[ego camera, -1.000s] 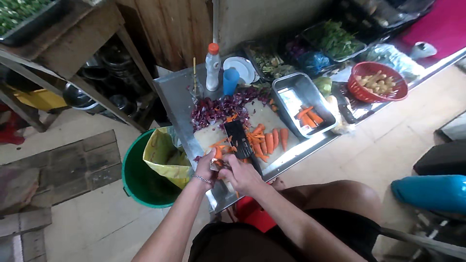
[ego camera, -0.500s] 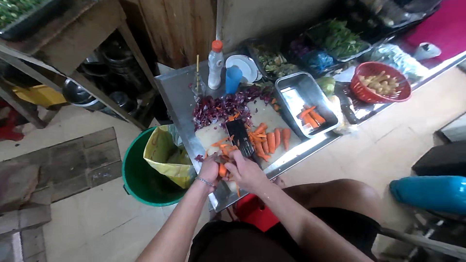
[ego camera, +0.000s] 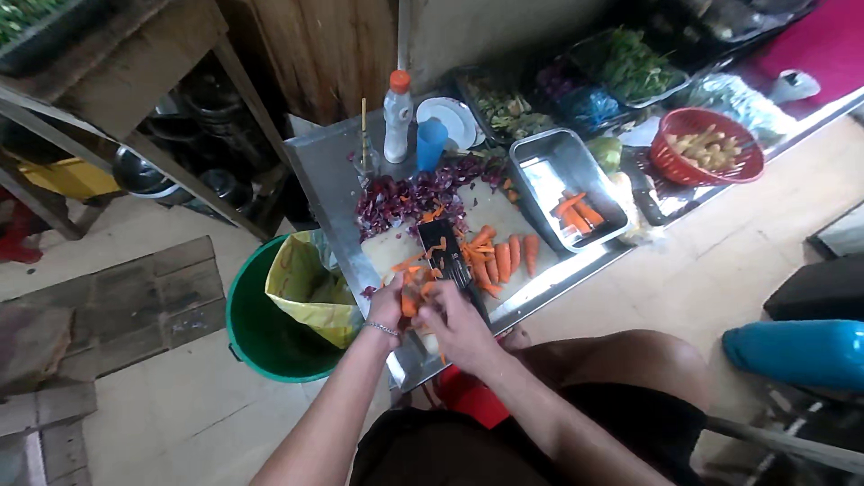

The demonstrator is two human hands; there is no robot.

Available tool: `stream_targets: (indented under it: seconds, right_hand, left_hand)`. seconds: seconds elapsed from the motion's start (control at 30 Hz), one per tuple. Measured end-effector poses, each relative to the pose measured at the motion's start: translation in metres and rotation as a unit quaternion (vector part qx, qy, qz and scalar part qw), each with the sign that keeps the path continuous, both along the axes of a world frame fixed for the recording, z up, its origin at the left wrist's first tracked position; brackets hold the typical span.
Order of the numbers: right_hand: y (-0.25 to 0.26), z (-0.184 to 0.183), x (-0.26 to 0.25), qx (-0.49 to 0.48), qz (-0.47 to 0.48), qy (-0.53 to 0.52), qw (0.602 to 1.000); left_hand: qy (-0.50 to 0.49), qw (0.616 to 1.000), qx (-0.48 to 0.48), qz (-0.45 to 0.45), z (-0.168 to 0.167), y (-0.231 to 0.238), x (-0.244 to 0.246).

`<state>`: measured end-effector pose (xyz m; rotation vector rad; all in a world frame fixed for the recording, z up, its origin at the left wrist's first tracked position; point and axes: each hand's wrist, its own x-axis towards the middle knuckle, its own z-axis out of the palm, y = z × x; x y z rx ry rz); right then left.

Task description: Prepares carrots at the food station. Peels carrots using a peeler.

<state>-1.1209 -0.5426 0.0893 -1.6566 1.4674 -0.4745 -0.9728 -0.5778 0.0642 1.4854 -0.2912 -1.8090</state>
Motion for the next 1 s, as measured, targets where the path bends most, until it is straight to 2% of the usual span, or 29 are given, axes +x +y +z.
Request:
stream_targets:
  seconds: [0.13,0.27,0.33,0.43,0.57,0.7,0.77,0.83,0.93,0.97,1.0]
  right_hand:
    - [0.004,-0.001,-0.002,-0.076,0.058,0.044,0.994]
    - [-0.015,-0.023,-0.021,-0.088,0.023,0.019,0.996]
    - [-0.015,-0.017,-0.023,-0.090,0.017,0.014,0.996]
    - [0.003,0.005,-0.014,-0.093,0.061,0.009,0.994]
    - [0.001,0.005,-0.015,-0.122,0.087,0.020,0.989]
    - [-0.024,-0.018,-0.034,-0.109,0.049,0.024,0.993]
    - [-0.040,-0.031,-0.047,-0.052,-0.002,0.024,0.998]
    - [-0.049,-0.025,-0.051,0.077,-0.065,0.013,0.995]
    - [-0.049,-0.010,-0.048,0.258,-0.136,-0.144,0.945]
    - [-0.047,-0.012,-0.047,0.284,-0.155,-0.170,0.931]
    - [-0.046,-0.016,-0.046,0.297,-0.161,-0.148,0.930]
  left_hand:
    - [0.045,0.998,-0.029,0.016,0.002,0.004,-0.004]
    - [0.046,0.998,0.007,-0.037,0.010,0.005,-0.009]
    - [0.041,0.999,-0.001,-0.036,0.008,0.002,-0.007]
    - [0.014,0.999,-0.027,-0.012,0.009,0.004,-0.004]
    - [0.037,0.999,-0.036,0.007,0.012,0.001,-0.006]
    - [0.042,0.997,-0.020,-0.069,0.026,0.009,-0.010]
    - [0.052,0.992,-0.038,-0.108,0.032,0.018,-0.009]
    - [0.038,0.992,-0.057,-0.109,0.035,0.021,-0.005]
    - [0.014,0.996,-0.047,-0.075,0.025,0.017,0.008]
    - [0.008,0.996,-0.043,-0.072,0.020,0.016,0.013]
    - [-0.001,0.996,-0.046,-0.072,0.014,0.016,0.017]
